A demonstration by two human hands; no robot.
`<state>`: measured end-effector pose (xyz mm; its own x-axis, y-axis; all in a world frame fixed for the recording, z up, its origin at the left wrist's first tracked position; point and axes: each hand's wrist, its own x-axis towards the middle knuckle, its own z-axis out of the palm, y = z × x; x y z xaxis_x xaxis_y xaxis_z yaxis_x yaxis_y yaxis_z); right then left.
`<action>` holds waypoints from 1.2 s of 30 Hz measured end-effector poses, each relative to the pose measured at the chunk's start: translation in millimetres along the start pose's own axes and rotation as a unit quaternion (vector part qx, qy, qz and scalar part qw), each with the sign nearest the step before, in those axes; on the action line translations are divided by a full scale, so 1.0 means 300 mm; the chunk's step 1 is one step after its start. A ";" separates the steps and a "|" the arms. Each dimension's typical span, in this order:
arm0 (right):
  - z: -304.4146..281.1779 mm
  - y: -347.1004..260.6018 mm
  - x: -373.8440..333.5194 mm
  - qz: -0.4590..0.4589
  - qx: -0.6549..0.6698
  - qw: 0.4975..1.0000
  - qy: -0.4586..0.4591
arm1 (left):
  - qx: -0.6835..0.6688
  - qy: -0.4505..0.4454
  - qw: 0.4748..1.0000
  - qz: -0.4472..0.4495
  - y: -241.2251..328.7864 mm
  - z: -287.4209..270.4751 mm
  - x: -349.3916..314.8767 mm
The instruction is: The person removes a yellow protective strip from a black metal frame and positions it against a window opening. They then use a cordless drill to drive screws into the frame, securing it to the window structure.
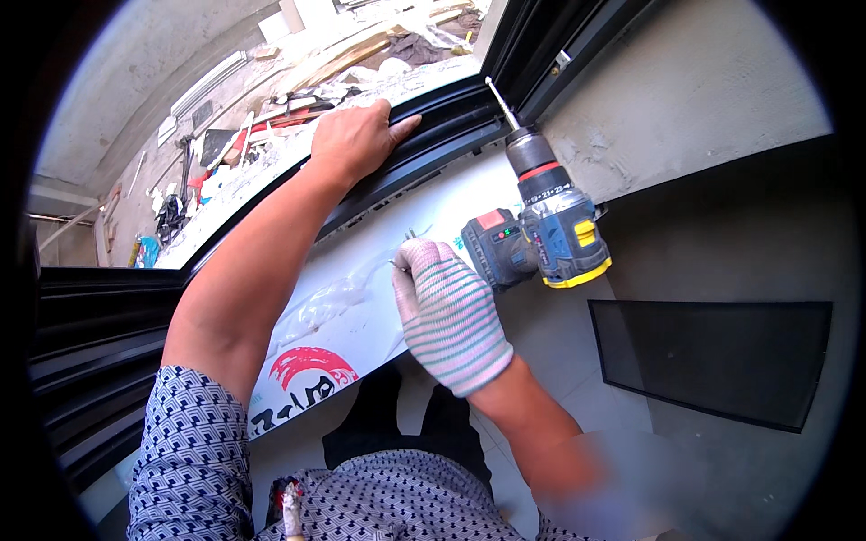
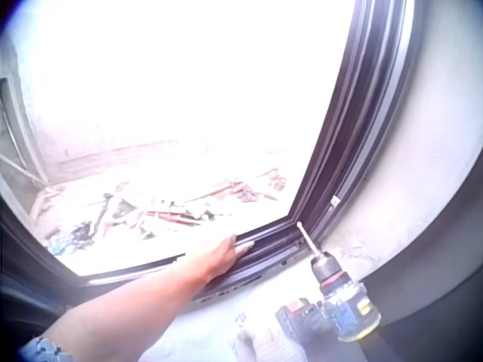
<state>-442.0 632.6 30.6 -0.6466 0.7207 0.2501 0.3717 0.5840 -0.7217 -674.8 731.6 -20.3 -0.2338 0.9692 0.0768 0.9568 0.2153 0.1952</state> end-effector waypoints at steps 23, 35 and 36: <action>-0.343 0.131 0.555 0.199 0.045 0.979 0.011 | -0.028 0.013 1.000 -0.004 -0.008 -0.007 -0.001; -0.342 0.148 0.566 0.226 0.078 0.971 -0.022 | -0.027 0.008 1.000 -0.007 -0.007 -0.009 -0.001; -0.343 0.150 0.566 0.226 0.082 0.970 -0.023 | -0.026 0.007 1.000 -0.006 -0.007 -0.008 0.000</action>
<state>-466.5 819.8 107.0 -0.4722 0.8699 -0.1421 0.5151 0.1416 -0.8453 -677.2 730.8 -18.3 -0.2488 0.9646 0.0879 0.9435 0.2208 0.2472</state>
